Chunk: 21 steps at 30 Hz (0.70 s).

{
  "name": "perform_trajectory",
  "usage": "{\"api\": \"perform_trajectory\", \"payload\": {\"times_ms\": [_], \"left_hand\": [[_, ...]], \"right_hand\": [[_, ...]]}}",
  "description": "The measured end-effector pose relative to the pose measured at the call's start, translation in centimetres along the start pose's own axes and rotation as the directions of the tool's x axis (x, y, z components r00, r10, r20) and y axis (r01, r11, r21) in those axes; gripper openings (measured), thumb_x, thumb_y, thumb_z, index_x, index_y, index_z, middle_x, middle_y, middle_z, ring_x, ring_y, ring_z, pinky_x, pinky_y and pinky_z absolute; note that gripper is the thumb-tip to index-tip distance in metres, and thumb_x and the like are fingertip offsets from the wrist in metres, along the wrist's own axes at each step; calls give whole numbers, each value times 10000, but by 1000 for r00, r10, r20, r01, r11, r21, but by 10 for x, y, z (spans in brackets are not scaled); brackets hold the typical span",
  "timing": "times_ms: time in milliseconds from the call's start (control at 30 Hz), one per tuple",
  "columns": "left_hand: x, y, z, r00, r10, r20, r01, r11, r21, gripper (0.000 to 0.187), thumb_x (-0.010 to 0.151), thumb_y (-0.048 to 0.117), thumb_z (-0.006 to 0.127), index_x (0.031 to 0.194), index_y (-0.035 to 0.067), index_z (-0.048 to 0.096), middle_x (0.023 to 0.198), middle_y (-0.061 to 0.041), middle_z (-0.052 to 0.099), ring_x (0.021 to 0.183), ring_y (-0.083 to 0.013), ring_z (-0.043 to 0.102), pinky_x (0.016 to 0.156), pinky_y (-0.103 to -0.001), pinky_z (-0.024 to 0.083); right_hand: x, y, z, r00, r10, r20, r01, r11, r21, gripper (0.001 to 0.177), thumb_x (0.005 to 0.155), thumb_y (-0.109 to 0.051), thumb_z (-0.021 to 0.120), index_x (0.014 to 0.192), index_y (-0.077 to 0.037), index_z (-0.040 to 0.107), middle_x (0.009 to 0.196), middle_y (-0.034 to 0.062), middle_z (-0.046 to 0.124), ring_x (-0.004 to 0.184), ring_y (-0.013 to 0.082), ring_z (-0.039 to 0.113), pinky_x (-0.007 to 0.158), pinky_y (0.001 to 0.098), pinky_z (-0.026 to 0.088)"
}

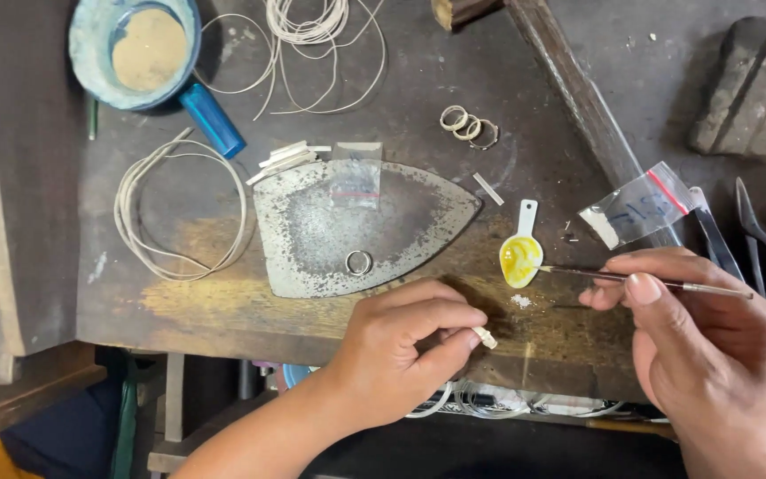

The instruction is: Applying flux paste to a small jewelry ring at a workbench in preparation for soldering.

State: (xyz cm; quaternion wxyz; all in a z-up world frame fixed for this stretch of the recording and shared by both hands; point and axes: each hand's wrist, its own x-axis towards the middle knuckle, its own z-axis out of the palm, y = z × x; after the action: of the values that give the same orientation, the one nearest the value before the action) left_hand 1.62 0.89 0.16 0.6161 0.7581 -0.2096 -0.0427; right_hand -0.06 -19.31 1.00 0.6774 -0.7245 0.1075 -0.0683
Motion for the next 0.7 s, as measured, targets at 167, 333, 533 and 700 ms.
{"api": "perform_trajectory", "payload": {"times_ms": [167, 333, 533, 700], "left_hand": [[2, -1, 0, 1000, 29, 12, -29, 999, 34, 77, 767, -2, 617, 839, 27, 616, 797, -77, 608, 665, -165, 601, 575, -236, 489], [2, -1, -1, 999, 45, 16, -45, 998, 39, 68, 767, -3, 619, 829, 25, 611, 799, -82, 611, 671, -173, 610, 582, -240, 495], [2, -1, -1, 999, 47, 22, -48, 998, 34, 66, 772, -2, 613, 831, 29, 605, 797, -82, 603, 673, -179, 608, 585, -247, 496], [2, -1, -1, 999, 44, 20, -45, 999, 31, 68, 770, -6, 613, 829, 27, 606, 799, -82, 606, 675, -177, 612, 590, -244, 503]], "right_hand": [[4, -14, 12, 996, 36, -83, -47, 989, -142, 83, 843, 82, 541, 897, 134, 506, 749, 223, 574, 618, 257, 623, 529, 219, 458], [6, -22, 20, 999, -45, -3, 41, 943, -329, 79, 876, 53, 529, 835, 118, 547, 701, 191, 604, 576, 174, 606, 464, 136, 363], [6, -21, 22, 999, -34, 10, 35, 929, -367, 63, 854, 58, 557, 897, 101, 577, 664, 162, 608, 554, 133, 581, 543, 137, 384], [7, -24, 24, 999, -42, 15, 44, 909, -414, 65, 866, 45, 559, 906, 85, 591, 623, 118, 596, 420, 47, 417, 455, 116, 275]]}}
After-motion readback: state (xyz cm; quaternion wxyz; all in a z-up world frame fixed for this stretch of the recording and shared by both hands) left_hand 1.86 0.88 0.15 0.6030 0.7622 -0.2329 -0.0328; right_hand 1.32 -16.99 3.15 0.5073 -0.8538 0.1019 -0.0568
